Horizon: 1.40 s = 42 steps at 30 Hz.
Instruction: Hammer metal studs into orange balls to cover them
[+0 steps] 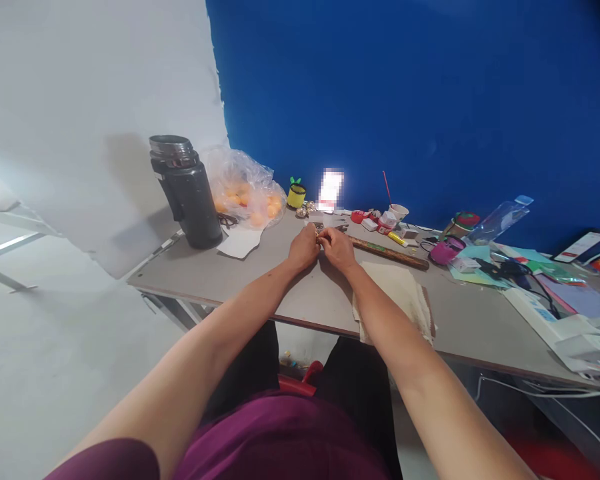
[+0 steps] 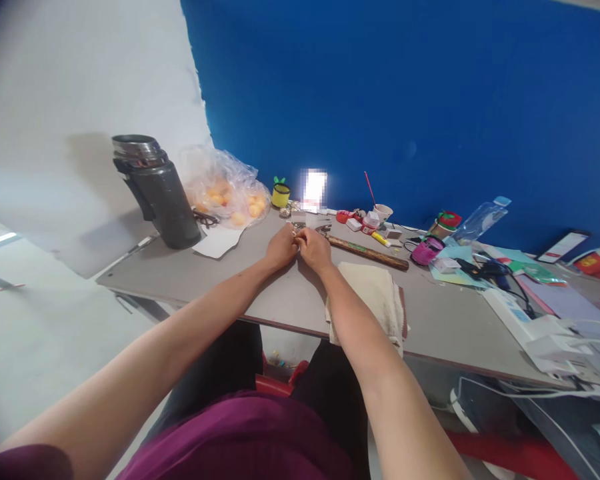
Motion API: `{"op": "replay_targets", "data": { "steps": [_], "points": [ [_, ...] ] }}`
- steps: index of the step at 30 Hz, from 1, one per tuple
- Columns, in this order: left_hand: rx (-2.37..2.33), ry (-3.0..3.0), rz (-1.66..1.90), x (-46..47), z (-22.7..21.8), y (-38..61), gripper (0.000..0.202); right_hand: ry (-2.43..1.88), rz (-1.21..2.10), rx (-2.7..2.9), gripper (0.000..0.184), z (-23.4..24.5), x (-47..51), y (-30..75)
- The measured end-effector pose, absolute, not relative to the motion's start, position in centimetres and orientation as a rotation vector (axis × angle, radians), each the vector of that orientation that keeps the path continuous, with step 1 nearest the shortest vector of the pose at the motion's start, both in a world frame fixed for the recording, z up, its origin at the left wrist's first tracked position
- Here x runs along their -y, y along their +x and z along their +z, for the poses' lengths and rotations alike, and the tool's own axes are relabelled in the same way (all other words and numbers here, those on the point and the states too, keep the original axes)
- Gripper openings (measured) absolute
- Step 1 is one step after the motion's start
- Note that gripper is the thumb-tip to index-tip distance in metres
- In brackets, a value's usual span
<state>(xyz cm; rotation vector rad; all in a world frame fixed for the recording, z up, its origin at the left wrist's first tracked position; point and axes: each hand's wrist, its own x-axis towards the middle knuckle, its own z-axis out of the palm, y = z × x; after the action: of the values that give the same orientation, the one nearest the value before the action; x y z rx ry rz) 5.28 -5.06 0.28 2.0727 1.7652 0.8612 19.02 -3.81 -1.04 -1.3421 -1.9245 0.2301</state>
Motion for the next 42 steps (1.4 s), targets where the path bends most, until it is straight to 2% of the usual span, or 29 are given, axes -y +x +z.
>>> {"op": "replay_targets", "data": {
  "steps": [5, 9, 12, 15, 21, 23, 30, 36, 42],
  "points": [
    [-1.701, 2.084, 0.904, 4.7, -0.1, 5.1, 0.026, -1.279, 0.459, 1.77, 0.01, -1.1, 3.4, 18.9],
    [-1.626, 2.089, 0.942, 4.6, -0.4, 5.3, 0.025, -1.229, 0.938, 1.545, 0.022, -1.2, 3.2, 19.4],
    [-1.582, 2.072, 0.978, 4.6, -0.5, 5.4, 0.023, -1.181, 1.118, 1.45, 0.03, -1.1, 3.3, 19.7],
    [-1.553, 2.047, 1.019, 4.4, -0.7, 5.4, 0.025, -1.168, 1.071, 1.491, 0.028, -0.8, 3.4, 19.8],
    [-1.576, 2.022, 1.086, 4.0, -1.0, 5.4, 0.027, -1.193, 0.595, 1.729, 0.011, 0.0, 3.6, 19.3],
    [-1.573, 2.02, 1.1, 4.0, -1.0, 5.3, 0.027, -1.2, 0.549, 1.731, 0.01, 0.1, 3.6, 19.2],
    [-1.552, 2.044, 1.118, 4.1, -1.0, 5.5, 0.023, -1.157, 0.845, 1.551, 0.018, -0.5, 3.5, 19.0],
    [-1.552, 2.04, 1.128, 4.2, -1.1, 5.7, 0.022, -1.153, 0.907, 1.497, 0.027, -0.6, 3.5, 19.1],
    [-1.423, 1.923, 1.195, 4.3, -1.4, 5.9, 0.019, -1.077, 1.211, 1.394, 0.041, -0.1, 3.9, 20.0]
  ]
}}
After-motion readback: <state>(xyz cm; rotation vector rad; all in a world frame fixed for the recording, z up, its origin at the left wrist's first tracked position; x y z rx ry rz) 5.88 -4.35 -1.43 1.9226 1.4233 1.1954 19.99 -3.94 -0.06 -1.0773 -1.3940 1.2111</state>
